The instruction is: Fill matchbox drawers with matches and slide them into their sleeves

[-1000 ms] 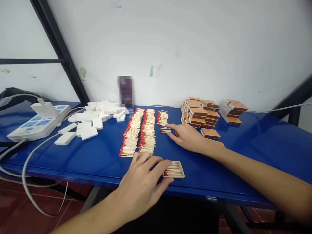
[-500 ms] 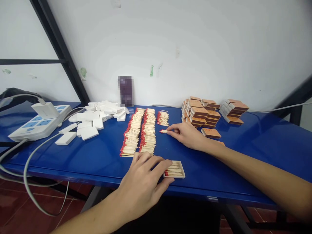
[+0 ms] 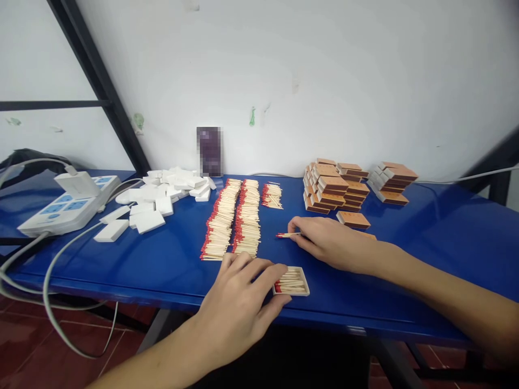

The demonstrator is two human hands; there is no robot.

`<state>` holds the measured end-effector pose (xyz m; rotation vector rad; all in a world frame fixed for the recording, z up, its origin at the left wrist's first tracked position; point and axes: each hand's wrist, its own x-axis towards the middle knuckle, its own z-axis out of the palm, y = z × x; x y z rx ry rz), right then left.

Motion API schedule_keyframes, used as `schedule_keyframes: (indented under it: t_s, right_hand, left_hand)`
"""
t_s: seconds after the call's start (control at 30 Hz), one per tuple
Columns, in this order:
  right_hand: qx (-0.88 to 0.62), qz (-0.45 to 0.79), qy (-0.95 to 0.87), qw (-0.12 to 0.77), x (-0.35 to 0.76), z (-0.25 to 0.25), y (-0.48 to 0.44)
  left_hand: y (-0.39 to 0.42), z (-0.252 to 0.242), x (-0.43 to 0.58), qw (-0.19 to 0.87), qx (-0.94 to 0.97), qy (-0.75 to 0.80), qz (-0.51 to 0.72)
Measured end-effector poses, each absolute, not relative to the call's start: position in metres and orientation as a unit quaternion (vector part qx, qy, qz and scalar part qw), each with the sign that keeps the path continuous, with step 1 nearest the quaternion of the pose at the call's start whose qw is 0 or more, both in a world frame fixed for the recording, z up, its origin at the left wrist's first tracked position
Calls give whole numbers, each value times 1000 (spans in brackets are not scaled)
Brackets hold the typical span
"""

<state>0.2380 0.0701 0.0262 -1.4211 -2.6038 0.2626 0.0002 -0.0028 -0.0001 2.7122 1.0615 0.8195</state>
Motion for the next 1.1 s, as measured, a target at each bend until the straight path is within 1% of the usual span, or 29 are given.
schedule_keyframes:
  t_s: [0.1, 0.3, 0.67, 1.0, 1.1]
  right_hand:
    - [-466, 67, -880, 65, 238, 24, 69]
    - [-461, 76, -882, 52, 240, 28, 68]
    - [-393, 213, -892, 71, 228, 55, 36]
    - [-375, 230, -893, 96, 219, 46, 34]
    - [-375, 212, -898, 88, 220, 49, 33]
  left_hand:
    - [-3, 0, 0, 61, 895, 353, 267]
    - [-5, 0, 0, 57, 891, 359, 274]
    - [-2, -8, 1, 79, 849, 388, 348]
    - [-2, -3, 2, 62, 872, 368, 317]
    - [-2, -2, 2, 64, 875, 370, 305]
